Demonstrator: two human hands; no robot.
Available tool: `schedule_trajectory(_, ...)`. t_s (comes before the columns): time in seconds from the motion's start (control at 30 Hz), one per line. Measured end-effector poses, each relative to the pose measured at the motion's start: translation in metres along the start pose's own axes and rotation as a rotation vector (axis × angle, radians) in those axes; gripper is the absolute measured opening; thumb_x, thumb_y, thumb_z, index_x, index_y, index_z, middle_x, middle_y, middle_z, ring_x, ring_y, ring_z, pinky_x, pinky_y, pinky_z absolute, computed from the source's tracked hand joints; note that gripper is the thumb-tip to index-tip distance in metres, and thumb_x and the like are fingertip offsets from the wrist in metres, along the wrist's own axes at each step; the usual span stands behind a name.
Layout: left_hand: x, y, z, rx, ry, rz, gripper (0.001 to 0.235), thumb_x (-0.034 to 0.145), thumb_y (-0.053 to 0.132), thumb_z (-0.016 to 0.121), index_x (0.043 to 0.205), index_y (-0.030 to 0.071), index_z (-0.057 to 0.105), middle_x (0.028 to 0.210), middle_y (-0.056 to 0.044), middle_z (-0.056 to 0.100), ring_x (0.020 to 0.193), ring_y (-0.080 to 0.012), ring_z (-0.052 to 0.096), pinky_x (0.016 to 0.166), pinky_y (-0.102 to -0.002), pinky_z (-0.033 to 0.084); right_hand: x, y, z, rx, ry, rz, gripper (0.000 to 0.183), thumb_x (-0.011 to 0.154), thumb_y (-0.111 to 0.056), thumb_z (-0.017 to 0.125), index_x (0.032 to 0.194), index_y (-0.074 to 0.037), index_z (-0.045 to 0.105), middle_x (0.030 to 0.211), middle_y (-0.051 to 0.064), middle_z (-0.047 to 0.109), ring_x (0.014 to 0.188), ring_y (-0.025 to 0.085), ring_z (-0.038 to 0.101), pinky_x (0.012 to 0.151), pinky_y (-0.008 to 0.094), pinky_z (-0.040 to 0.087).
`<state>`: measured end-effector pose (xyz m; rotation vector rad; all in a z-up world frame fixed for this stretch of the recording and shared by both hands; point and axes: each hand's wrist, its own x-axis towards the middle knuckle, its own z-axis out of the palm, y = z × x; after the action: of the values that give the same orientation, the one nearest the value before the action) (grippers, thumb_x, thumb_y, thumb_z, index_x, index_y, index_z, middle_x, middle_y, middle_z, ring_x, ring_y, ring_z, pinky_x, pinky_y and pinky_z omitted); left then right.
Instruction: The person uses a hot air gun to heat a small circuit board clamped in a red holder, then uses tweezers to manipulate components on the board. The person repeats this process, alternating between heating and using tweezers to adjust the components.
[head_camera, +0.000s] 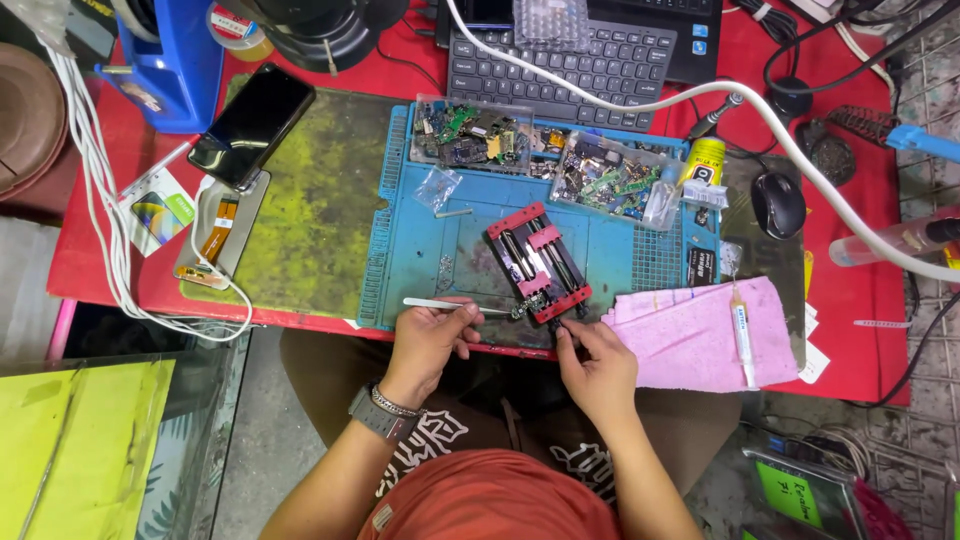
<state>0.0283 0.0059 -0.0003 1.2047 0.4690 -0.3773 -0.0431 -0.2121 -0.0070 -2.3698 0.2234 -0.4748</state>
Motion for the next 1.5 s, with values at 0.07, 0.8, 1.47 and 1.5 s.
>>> schedule_trajectory(0.07,0.000,0.002,0.002,0.008,0.001,-0.010,0.029,0.087,0.004,0.078,0.107,-0.016,0.069,0.081,-0.029,0.076,0.052,-0.0246,0.072,0.033,-0.024,0.054,0.000,0.000,-0.001,0.002,-0.006,0.008,0.012,0.088,-0.018,0.079,0.098,-0.019,0.084,0.068,0.002,0.069,0.068,0.024,0.072,0.063,0.033,0.057)
schedule_trajectory(0.8,-0.003,0.004,0.008,0.036,0.018,-0.034,0.023,0.091,0.005,0.075,0.106,-0.013,0.069,0.079,-0.024,0.076,0.052,-0.0213,0.072,0.029,-0.020,0.048,-0.006,-0.005,0.008,0.139,0.124,-0.033,0.013,0.081,-0.010,0.086,0.093,-0.016,0.085,0.065,0.001,0.069,0.061,0.018,0.069,0.058,0.028,0.055)
schedule_trajectory(1.47,-0.006,0.007,0.009,0.036,0.023,-0.037,0.024,0.092,0.006,0.074,0.106,-0.012,0.069,0.079,-0.025,0.076,0.052,-0.0231,0.073,0.029,-0.020,0.047,-0.001,0.000,0.008,0.010,0.100,-0.001,0.009,0.082,-0.017,0.082,0.089,-0.015,0.077,0.067,0.001,0.065,0.054,0.024,0.066,0.052,0.033,0.053)
schedule_trajectory(1.5,-0.006,0.008,0.009,0.032,0.024,-0.038,0.023,0.092,0.007,0.075,0.105,-0.012,0.069,0.079,-0.024,0.076,0.052,-0.0230,0.073,0.029,-0.020,0.047,-0.001,0.000,0.006,0.028,0.092,-0.001,0.028,0.072,-0.023,0.091,0.093,-0.014,0.074,0.070,0.001,0.064,0.053,0.022,0.064,0.051,0.033,0.052)
